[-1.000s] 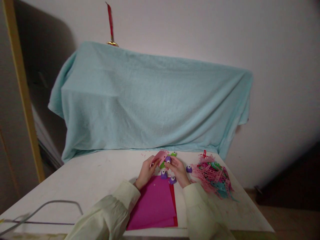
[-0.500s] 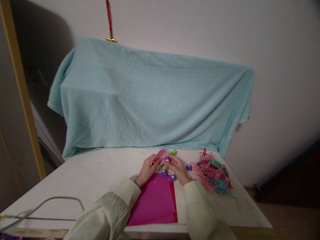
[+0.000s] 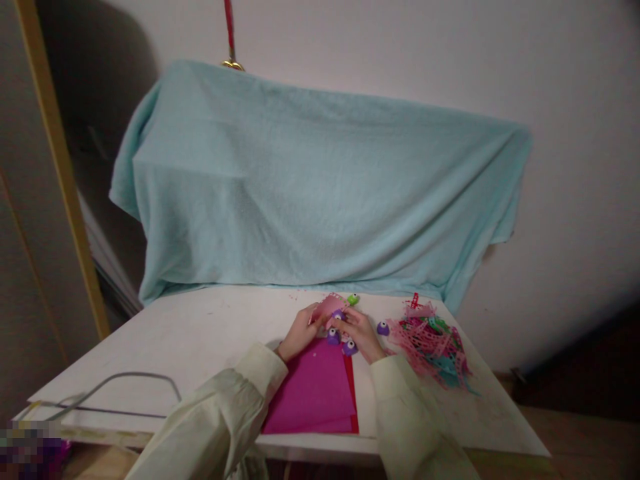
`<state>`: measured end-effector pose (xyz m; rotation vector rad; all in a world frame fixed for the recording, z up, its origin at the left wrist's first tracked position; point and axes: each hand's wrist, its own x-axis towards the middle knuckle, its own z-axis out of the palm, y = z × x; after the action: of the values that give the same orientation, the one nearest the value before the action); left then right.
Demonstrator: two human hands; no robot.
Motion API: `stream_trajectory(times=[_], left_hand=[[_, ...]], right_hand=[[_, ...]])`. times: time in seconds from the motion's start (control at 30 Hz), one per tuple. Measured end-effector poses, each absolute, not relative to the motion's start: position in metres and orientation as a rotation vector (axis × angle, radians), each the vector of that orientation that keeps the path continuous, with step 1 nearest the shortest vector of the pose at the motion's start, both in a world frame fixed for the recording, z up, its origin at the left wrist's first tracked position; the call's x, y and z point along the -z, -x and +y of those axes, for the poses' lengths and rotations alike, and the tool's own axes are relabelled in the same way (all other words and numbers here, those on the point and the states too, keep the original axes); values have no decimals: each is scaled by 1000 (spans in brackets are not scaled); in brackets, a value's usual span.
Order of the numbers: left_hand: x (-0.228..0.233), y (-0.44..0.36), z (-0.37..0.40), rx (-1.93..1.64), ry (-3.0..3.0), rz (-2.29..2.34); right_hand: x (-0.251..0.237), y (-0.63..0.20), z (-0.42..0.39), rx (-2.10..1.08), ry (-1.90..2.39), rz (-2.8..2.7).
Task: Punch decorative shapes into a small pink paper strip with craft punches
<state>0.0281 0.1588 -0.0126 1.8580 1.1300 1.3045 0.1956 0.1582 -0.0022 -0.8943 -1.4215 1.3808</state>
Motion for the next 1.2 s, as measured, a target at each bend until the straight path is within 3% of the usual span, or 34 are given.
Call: stream_trajectory(times=[1.2], left_hand=[[23,-33,159,-1088,-1659,1102]], right_hand=[[-9,-195,148,-1346,927,-1385]])
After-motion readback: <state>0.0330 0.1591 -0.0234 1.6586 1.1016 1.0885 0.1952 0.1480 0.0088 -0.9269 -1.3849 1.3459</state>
